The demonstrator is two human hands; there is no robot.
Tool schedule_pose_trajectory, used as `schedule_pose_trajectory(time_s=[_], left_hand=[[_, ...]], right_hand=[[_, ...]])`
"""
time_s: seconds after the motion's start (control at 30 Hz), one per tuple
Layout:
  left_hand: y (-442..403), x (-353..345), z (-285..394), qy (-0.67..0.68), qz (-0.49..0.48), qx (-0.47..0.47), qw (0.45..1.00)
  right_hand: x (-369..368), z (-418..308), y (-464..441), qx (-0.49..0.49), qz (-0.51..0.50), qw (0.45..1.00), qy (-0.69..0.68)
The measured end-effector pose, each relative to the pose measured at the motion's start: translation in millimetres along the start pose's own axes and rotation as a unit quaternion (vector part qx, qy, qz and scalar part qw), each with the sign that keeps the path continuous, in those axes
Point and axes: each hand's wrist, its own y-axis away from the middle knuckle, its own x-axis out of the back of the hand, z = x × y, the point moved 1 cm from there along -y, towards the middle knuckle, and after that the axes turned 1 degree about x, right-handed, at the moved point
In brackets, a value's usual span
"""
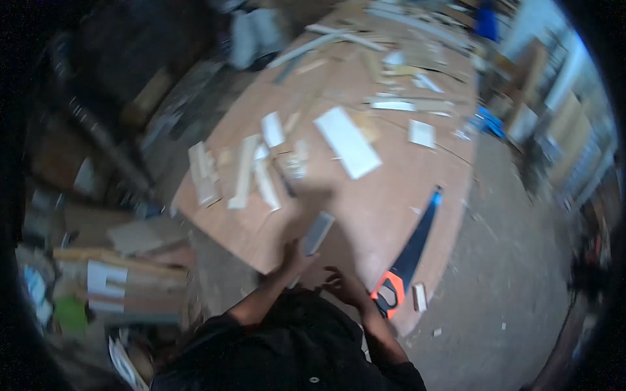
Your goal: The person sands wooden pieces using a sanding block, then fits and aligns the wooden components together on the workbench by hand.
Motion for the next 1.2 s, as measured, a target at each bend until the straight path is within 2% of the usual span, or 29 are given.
schedule_pose_trajectory(time_s=[0.1,0.17,0.27,0.3,0.33,0.37,0.4,0.47,0.53,0.6,0.67,0.73,0.8,0.83,0.87,0.9,0.93,0.97,1.0,1.03,1.1,1.13,1.2], left_hand=[[-18.6,-12.2,-18.2,-0.036,0.085,-0.009,0.996],[-29.4,-22.1,-23.2,0.001,0.070,0.059,0.996],[-37.9,-25.5,-21.6,0.019,0.049,0.095,0.994],[-38.1,-24.2,-20.5,0.021,0.048,0.101,0.993],[-38.8,-21.6,-19.3,-0.019,0.053,0.069,0.996],[-43.2,-18.1,-18.4,-0.058,0.059,0.033,0.996],[-46.2,-22.6,-22.9,-0.057,0.056,0.031,0.996],[-45.4,-34.7,-30.2,-0.029,0.061,0.065,0.996],[-45.0,-43.3,-40.0,-0.048,0.049,0.053,0.996],[-47.4,-36.8,-46.7,-0.066,0.036,0.039,0.996],[-53.5,-29.0,-42.7,-0.008,-0.010,0.046,0.999],[-54.8,-34.8,-46.5,-0.039,0.033,0.006,0.999],[-61.2,-21.1,-37.3,0.012,0.017,0.014,1.000],[-64.4,-24.1,-44.3,0.018,0.010,0.005,1.000],[-62.3,-26.0,-55.2,0.080,0.033,0.038,0.996],[-66.4,-20.3,-53.1,0.139,0.058,0.075,0.986],[-68.9,-11.6,-52.8,0.140,0.059,0.078,0.985],[-76.5,25.1,-30.5,0.145,0.073,0.105,0.981],[-82.0,46.8,-18.0,0.151,0.089,0.133,0.976],[-84.2,50.3,-21.1,0.151,0.093,0.143,0.974],[-89.8,62.9,-37.1,0.126,0.200,0.061,0.970],[-90.4,66.7,-47.1,0.127,0.206,0.061,0.969],[-83.5,69.8,-64.8,0.155,0.181,0.126,0.963]], right_hand=[[24.0,-7.1,-9.6,-0.011,0.017,0.999,0.028],[42.3,-16.2,-18.6,-0.026,0.020,0.998,0.045],[64.5,-22.0,-36.6,-0.012,0.026,0.998,0.056],[74.4,-23.6,-44.7,-0.015,0.032,0.998,0.059],[83.6,-23.3,-50.7,-0.018,0.040,0.997,0.061],[92.7,-20.4,-57.5,0.061,0.085,0.994,0.040],[106.1,-14.1,-66.1,0.058,0.087,0.994,0.040],[143.0,-7.3,-80.3,0.182,0.138,0.973,0.014],[185.7,-20.8,-86.5,0.036,0.163,0.981,-0.100],[223.2,-18.7,-107.3,0.000,0.182,0.974,-0.134],[263.8,-17.0,-127.8,0.070,0.235,0.965,-0.094],[309.4,10.4,-160.6,0.138,0.306,0.942,0.005],[347.9,-19.4,-179.5,0.007,0.370,0.925,0.091],[367.0,-19.3,-190.4,-0.024,0.432,0.882,0.188],[381.6,-18.0,-203.1,-0.052,0.480,0.829,0.281],[393.7,-24.4,-213.3,-0.054,0.479,0.830,0.282],[406.1,-30.9,-221.5,-0.104,0.510,0.804,0.287],[416.7,-35.2,-230.1,-0.152,0.537,0.776,0.293],[427.4,-36.1,-239.6,-0.149,0.531,0.779,0.298],[439.3,-33.6,-247.1,-0.191,0.527,0.776,0.290],[459.0,-29.4,-262.5,-0.263,0.499,0.786,0.254],[464.6,-26.4,-267.3,-0.280,0.472,0.799,0.246],[467.5,-25.1,-280.6,-0.339,0.448,0.782,0.268]])
